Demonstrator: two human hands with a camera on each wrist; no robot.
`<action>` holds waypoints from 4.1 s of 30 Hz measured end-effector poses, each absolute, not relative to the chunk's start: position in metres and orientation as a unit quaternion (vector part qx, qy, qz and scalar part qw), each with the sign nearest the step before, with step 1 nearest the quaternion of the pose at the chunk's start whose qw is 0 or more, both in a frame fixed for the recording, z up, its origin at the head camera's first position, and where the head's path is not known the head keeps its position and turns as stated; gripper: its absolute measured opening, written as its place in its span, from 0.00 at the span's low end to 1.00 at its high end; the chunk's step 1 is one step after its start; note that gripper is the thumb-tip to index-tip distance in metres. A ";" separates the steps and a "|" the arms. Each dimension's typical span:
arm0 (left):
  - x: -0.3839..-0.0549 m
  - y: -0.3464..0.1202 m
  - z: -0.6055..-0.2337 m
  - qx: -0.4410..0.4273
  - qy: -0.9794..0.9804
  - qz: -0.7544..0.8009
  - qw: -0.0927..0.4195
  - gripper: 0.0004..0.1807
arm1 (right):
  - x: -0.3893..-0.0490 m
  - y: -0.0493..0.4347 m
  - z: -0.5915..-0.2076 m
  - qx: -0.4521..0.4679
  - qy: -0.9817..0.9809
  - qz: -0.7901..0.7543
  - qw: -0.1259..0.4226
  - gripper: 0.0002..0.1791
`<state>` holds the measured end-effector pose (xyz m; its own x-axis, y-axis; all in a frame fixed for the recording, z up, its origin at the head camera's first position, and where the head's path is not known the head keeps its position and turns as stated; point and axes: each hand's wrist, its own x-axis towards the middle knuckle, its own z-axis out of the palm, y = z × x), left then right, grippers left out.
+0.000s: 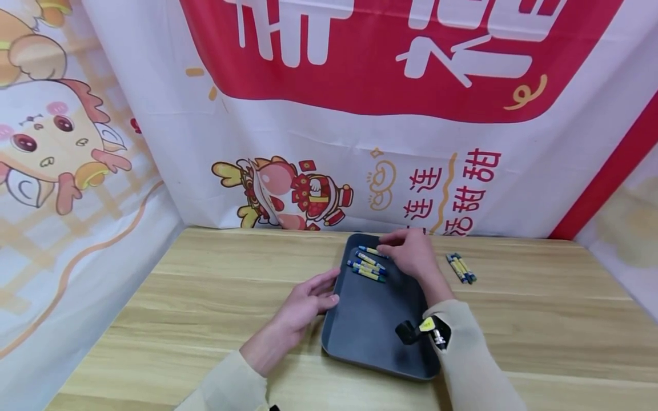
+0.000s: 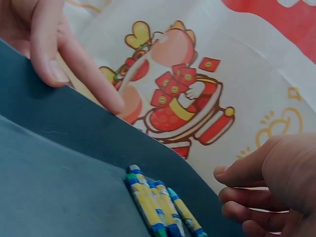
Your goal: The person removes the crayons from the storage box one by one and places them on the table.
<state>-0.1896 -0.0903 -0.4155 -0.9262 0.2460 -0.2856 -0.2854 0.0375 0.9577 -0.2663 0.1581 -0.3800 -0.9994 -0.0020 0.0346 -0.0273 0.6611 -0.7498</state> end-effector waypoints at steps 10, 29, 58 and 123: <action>-0.191 -0.086 -0.419 -0.007 0.691 0.696 0.194 0.32 | -0.269 0.150 -0.394 0.013 -0.910 0.413 0.015 0.14; -0.191 -0.092 -0.416 -0.005 0.689 0.699 0.191 0.32 | -0.276 0.143 -0.409 -0.023 -0.904 0.426 -0.010 0.13; -0.191 -0.091 -0.417 -0.016 0.692 0.696 0.190 0.31 | -0.280 0.139 -0.413 -0.007 -0.920 0.388 -0.050 0.11; -0.191 -0.092 -0.417 -0.007 0.685 0.703 0.191 0.32 | -0.265 0.172 -0.376 0.006 -0.885 0.464 0.038 0.13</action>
<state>-0.1912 -0.0920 -0.4173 -0.9269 0.2588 -0.2717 -0.2787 0.0101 0.9603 -0.2646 0.1718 -0.3761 -0.9970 0.0241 0.0731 -0.0464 0.5685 -0.8214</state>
